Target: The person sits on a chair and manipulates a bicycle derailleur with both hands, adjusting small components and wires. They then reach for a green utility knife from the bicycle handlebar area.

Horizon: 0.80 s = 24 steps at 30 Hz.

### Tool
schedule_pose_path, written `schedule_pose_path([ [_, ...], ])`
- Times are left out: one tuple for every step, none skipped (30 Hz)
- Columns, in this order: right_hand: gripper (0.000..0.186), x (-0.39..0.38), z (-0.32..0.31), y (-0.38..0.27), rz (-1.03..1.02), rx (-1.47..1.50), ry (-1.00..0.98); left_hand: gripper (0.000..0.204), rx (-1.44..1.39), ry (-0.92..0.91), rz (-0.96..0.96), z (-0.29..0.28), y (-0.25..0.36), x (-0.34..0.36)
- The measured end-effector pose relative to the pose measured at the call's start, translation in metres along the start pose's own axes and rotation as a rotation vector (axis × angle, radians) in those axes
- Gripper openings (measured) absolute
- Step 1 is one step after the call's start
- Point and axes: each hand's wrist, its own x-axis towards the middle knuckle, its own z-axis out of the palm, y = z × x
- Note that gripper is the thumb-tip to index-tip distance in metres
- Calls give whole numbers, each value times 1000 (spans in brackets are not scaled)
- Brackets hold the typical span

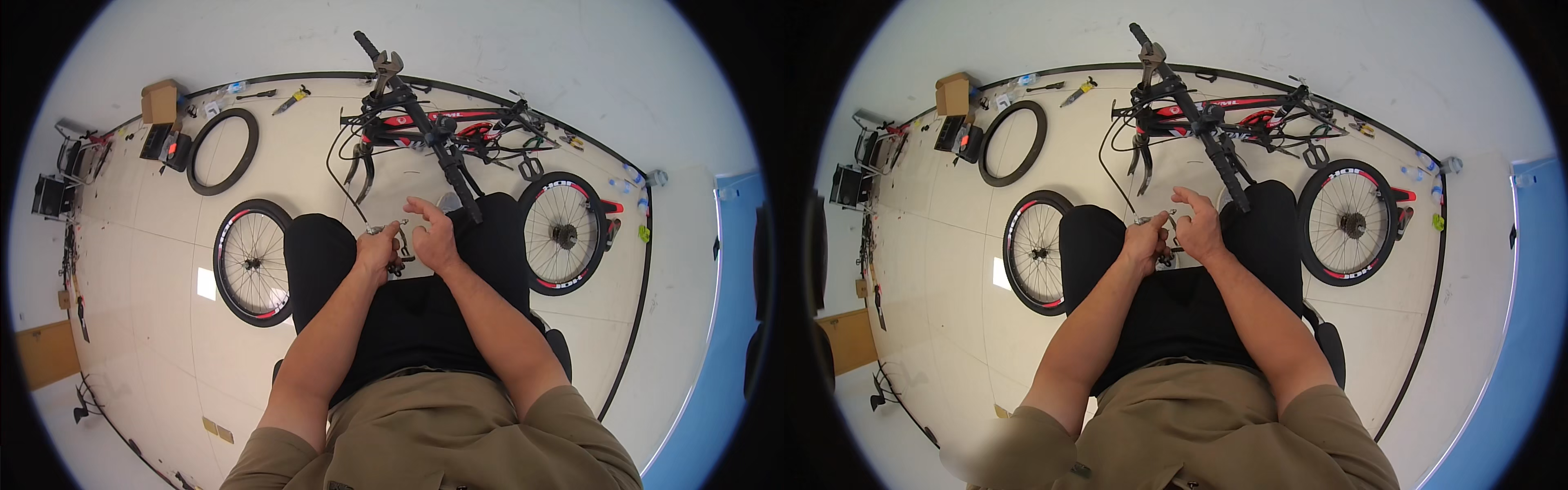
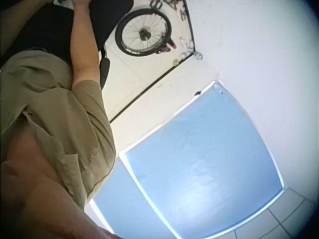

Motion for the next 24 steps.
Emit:
schedule_pose_path([
  [51,0,-1,1,50,45,-41,22,9,4,-4,1,1,0],
  [51,1,-1,2,101,91,-82,22,17,9,-8,1,1,0],
  [52,1,-2,3,151,136,-123,22,25,13,-13,2,2,-1],
  [53,2,-2,0,159,158,-120,22,23,13,-13,1,2,0],
  [54,2,-4,-3,167,180,-118,21,20,13,-13,0,1,0],
  [54,3,-4,-6,175,201,-115,21,17,13,-13,0,1,0],
  [55,3,-4,-5,169,166,-91,22,14,8,-8,0,1,0],
  [55,3,-3,-4,162,131,-66,22,11,3,-3,0,1,-1],
  [55,2,-3,-2,156,96,-41,22,8,-3,2,0,1,-1],
  [55,3,-3,0,193,123,-84,22,12,3,-3,1,1,-1],
  [56,3,-4,2,230,151,-126,23,16,8,-7,1,2,-1],
  [57,3,-4,4,267,178,-169,23,20,13,-12,1,2,-1],
  [57,4,-4,4,250,199,-171,23,19,6,-9,1,2,-2],
  [57,4,-4,3,233,220,-173,23,18,-1,-5,1,3,-3],
  [58,4,-4,3,217,240,-175,24,17,-8,-2,1,4,-3],
  [57,4,-3,2,241,245,-146,23,13,-7,1,0,3,-3],
  [57,4,-2,1,265,249,-117,23,9,-6,3,0,2,-2],
  [57,4,-1,0,289,253,-88,23,4,-4,6,0,1,-2],
  [57,4,-1,4,299,247,-108,23,5,-4,2,0,2,-2],
  [56,4,-1,9,309,240,-127,23,5,-4,-1,1,2,-2],
  [56,4,-2,14,319,234,-147,23,6,-4,-4,2,2,-2],
  [56,5,-2,10,328,270,-163,23,3,-3,-6,1,2,-2],
  [56,6,-3,6,337,306,-180,23,1,-1,-8,0,2,-1],
  [56,8,-3,3,345,343,-196,23,-2,0,-10,-1,2,-1],
])
